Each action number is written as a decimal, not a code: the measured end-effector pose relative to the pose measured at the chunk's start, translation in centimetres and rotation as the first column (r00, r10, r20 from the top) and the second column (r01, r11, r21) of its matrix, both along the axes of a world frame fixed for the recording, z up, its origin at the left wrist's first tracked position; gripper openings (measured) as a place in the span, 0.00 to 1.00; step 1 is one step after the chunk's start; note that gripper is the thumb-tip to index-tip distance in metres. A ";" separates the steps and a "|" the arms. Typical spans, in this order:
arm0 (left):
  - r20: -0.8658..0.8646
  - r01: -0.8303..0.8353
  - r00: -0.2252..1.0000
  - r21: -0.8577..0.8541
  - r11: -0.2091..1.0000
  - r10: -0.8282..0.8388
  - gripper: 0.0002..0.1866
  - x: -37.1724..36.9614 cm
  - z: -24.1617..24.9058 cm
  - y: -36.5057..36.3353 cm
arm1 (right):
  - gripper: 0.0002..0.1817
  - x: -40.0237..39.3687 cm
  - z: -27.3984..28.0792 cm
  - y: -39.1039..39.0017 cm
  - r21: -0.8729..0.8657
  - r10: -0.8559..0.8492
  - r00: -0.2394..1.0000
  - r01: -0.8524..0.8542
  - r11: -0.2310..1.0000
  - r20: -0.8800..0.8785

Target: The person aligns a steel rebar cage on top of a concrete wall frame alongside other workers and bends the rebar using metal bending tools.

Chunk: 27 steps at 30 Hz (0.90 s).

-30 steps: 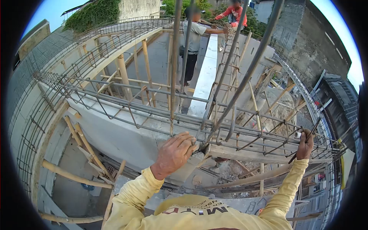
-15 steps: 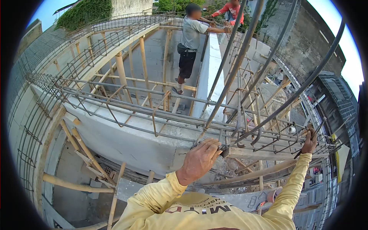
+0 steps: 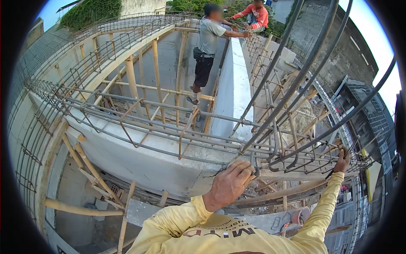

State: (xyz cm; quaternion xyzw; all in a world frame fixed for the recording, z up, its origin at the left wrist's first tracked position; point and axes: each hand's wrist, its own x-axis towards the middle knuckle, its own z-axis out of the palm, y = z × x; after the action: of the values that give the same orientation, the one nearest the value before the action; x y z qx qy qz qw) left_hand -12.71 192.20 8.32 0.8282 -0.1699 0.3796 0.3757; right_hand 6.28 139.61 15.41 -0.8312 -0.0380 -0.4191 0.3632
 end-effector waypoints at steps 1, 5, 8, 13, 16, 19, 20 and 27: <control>-0.003 0.002 1.000 -0.002 1.000 -0.002 0.15 0.0 0.0 0.0 | 0.15 -0.1 0.0 0.1 -0.018 -0.019 1.000 0.019 1.000 0.008; 0.000 0.001 1.000 -0.013 1.000 -0.001 0.15 0.0 0.0 0.0 | 0.16 -0.2 0.2 0.5 -0.050 -0.040 0.999 0.042 0.998 0.034; 0.004 -0.001 1.000 -0.023 1.000 0.001 0.15 0.0 0.0 -0.1 | 0.17 0.3 -0.3 -0.6 -0.028 -0.025 0.999 0.027 0.999 0.043; 0.011 -0.009 1.000 -0.032 0.999 0.010 0.15 0.1 0.0 -0.1 | 0.17 0.0 0.1 0.0 -0.062 -0.080 0.996 0.083 0.995 0.049; 0.007 -0.007 1.000 -0.035 0.999 0.007 0.15 0.1 -0.1 -0.1 | 0.17 0.2 0.0 0.0 -0.046 -0.062 0.995 0.065 0.997 0.075; -0.003 -0.005 1.000 -0.038 0.999 0.005 0.15 0.0 0.1 0.0 | 0.16 0.0 0.2 0.2 -0.047 -0.057 0.997 0.060 0.997 0.053; -0.006 -0.006 1.000 -0.040 0.999 0.006 0.15 0.0 0.1 0.0 | 0.16 -0.1 0.3 0.4 -0.048 -0.057 0.997 0.059 0.997 0.048; 0.007 0.000 1.000 -0.042 0.999 0.001 0.15 -0.1 0.2 0.1 | 0.16 0.0 0.2 0.1 -0.066 -0.070 0.997 0.073 0.995 0.037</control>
State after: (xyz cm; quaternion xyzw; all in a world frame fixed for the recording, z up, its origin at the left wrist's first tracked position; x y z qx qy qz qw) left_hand -12.79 192.26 8.47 0.8188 -0.1632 0.3863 0.3922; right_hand 6.30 139.68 15.61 -0.8365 -0.0285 -0.4446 0.3191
